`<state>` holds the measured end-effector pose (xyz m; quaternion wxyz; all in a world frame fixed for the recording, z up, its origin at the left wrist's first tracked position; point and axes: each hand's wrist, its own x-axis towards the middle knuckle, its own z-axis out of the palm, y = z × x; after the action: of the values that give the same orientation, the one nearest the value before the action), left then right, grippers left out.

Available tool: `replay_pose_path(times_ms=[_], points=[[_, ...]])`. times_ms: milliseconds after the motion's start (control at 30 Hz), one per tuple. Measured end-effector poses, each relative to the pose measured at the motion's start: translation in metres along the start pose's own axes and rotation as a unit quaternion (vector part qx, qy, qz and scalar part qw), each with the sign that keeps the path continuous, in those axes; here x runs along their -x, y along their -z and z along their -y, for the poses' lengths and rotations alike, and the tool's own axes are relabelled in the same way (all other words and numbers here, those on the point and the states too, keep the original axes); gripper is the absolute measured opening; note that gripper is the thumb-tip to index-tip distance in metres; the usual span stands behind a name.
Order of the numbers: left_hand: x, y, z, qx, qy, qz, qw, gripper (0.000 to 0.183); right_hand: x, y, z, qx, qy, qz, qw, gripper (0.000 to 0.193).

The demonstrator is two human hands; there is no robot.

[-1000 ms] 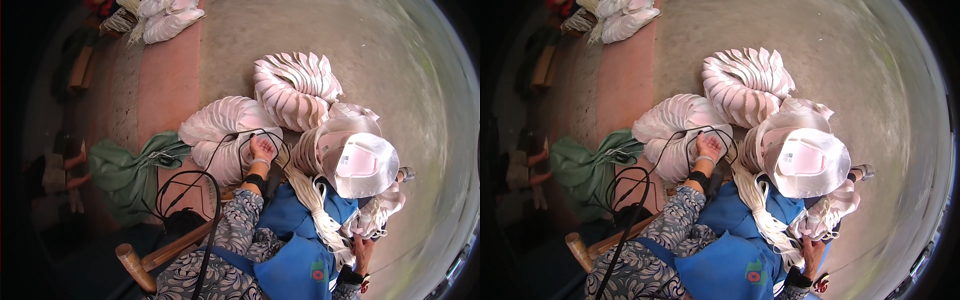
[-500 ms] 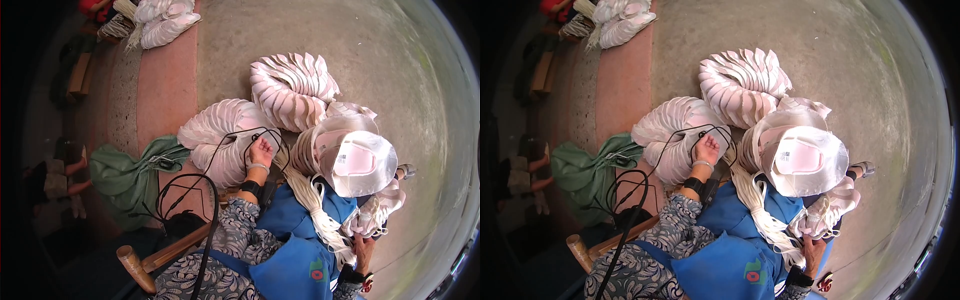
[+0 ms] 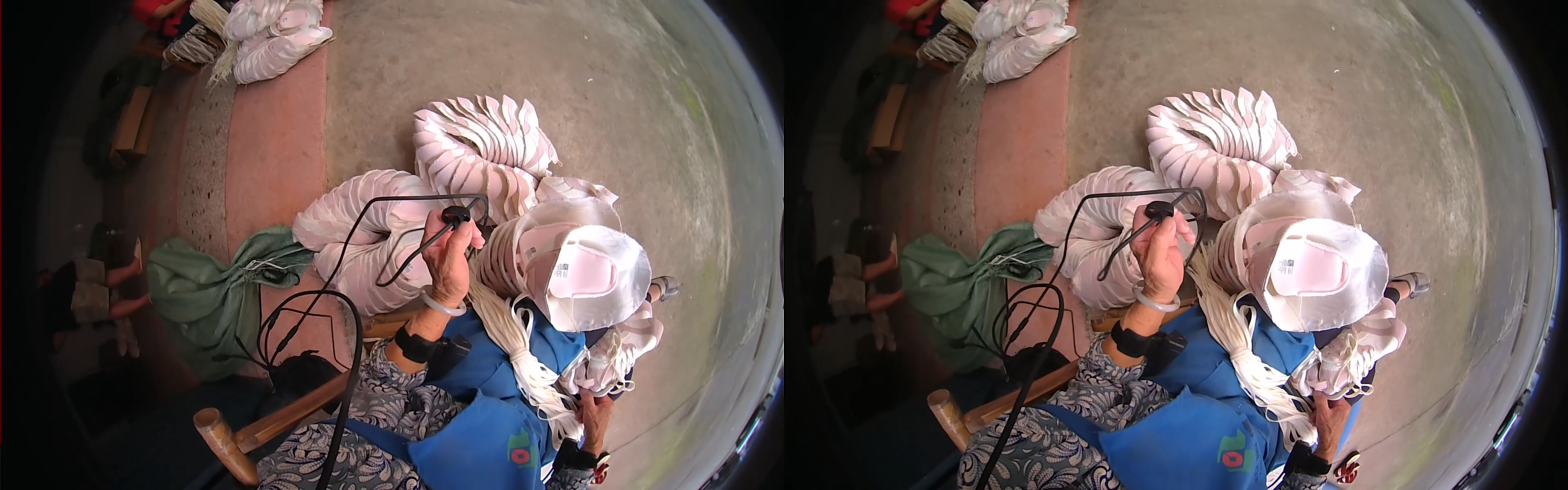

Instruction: The recorder is sitting outdoors and lacing a pair of white sneakers.

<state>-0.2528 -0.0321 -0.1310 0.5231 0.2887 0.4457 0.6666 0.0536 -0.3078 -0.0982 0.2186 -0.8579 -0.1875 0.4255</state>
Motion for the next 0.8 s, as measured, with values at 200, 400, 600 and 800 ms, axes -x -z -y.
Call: replay_pose_path(times_ms=[200,400,600,800], points=[[0.006,-0.022,-0.05,0.067,-0.098,0.084,0.989,0.014,0.0,0.001,0.002,0.007,-0.006,0.004,1.0,0.036],[0.012,-0.026,-0.076,0.074,-0.114,0.115,0.984,0.018,0.002,0.0,0.004,-0.008,-0.025,0.002,1.0,0.032],[0.017,-0.029,-0.093,0.137,-0.104,0.103,0.98,0.027,-0.002,0.0,-0.004,-0.025,-0.01,0.005,1.0,0.031],[0.021,-0.03,-0.107,0.129,-0.129,0.1,0.978,0.023,-0.004,-0.001,-0.01,-0.004,-0.001,-0.006,1.0,0.036]])
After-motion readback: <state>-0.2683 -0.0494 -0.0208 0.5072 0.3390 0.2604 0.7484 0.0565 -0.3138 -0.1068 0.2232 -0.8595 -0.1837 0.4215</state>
